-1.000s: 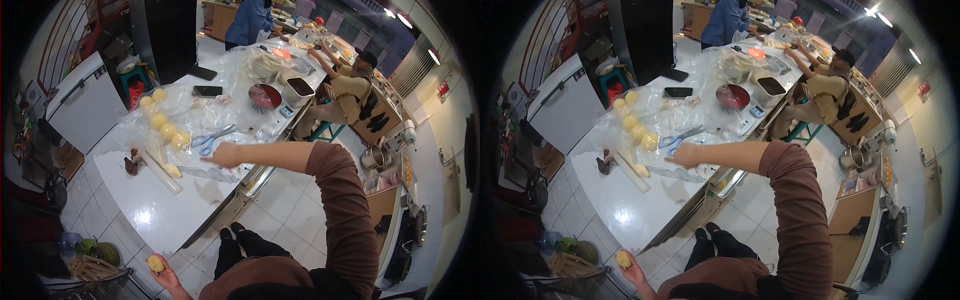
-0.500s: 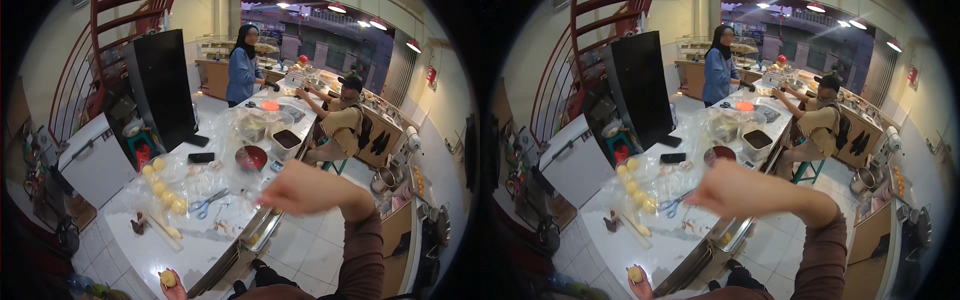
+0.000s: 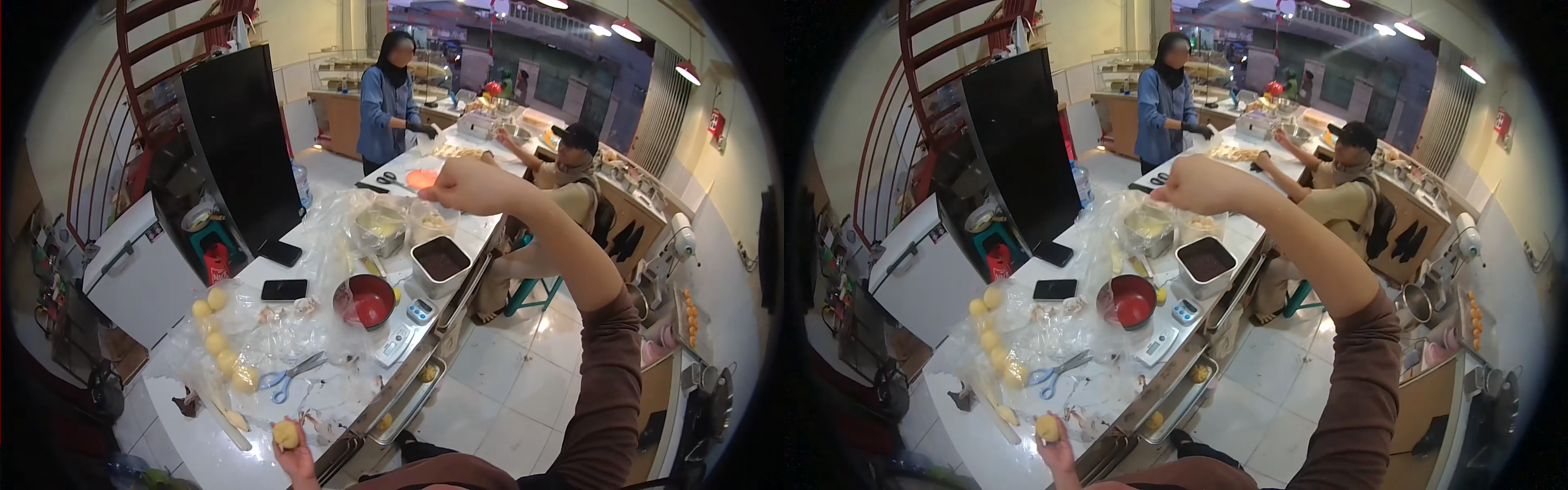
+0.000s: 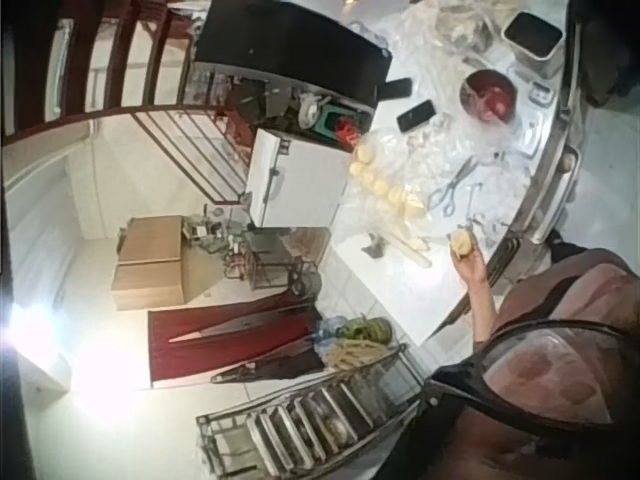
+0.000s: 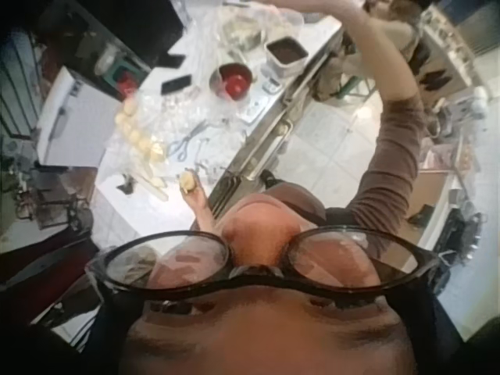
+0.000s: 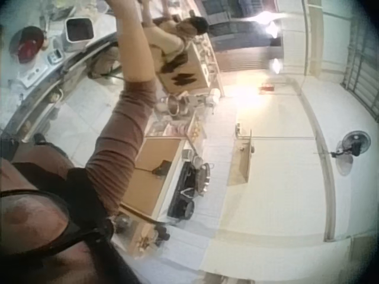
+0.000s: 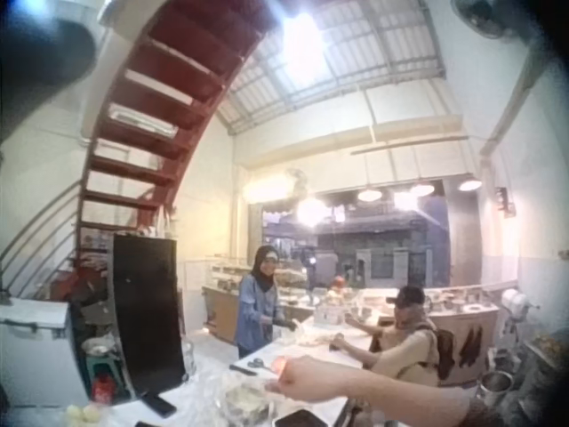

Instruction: The person folds, pinches closed, and shapes filled dough balls by hand.

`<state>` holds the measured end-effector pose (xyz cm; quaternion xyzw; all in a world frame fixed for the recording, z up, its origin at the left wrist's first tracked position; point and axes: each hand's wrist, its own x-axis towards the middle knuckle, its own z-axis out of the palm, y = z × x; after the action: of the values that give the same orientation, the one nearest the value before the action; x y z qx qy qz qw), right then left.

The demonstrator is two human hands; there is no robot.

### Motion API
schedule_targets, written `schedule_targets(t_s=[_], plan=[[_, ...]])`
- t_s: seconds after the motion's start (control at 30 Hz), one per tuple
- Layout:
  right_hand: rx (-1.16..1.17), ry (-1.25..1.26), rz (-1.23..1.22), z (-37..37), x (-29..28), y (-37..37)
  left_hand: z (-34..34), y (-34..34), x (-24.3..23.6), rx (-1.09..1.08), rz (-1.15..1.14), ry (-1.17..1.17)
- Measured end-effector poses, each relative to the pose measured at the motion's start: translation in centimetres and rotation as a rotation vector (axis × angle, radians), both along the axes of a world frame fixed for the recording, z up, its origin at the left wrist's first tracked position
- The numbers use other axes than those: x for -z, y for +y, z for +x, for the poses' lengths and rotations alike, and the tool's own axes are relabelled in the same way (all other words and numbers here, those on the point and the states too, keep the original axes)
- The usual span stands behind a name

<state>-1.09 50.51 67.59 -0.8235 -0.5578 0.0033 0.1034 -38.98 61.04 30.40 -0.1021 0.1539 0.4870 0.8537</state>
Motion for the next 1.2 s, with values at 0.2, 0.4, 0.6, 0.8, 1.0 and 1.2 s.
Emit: schedule_targets(t_s=[0.2, 0.4, 0.6, 0.8, 1.0, 1.2], plan=[[-0.222, 0.581, 0.049, -1.7, 13.1, 0.7, 5.9, -2.2, -1.0, 0.169, 0.108, 0.108], [-0.486, 0.715, 0.081, -12.6, 27.8, -1.5, 10.6, -5.1, -1.2, 0.619, 0.259, -0.173], [-0.165, 0.604, 0.422, -19.8, 31.7, -2.7, 6.7, -5.8, 0.0, 0.608, 0.361, 0.122], [-0.141, 0.591, 0.404, -29.3, 32.4, -1.4, -2.6, -3.5, 1.3, 0.717, 0.335, 0.128], [-0.094, 0.666, 0.433, -40.8, 33.5, 0.4, -14.1, -1.6, 1.5, 0.756, 0.346, 0.111], [-0.381, 0.546, 0.468, -45.9, 32.0, 2.4, -22.1, 0.5, -1.0, 0.9, 0.333, 0.098]])
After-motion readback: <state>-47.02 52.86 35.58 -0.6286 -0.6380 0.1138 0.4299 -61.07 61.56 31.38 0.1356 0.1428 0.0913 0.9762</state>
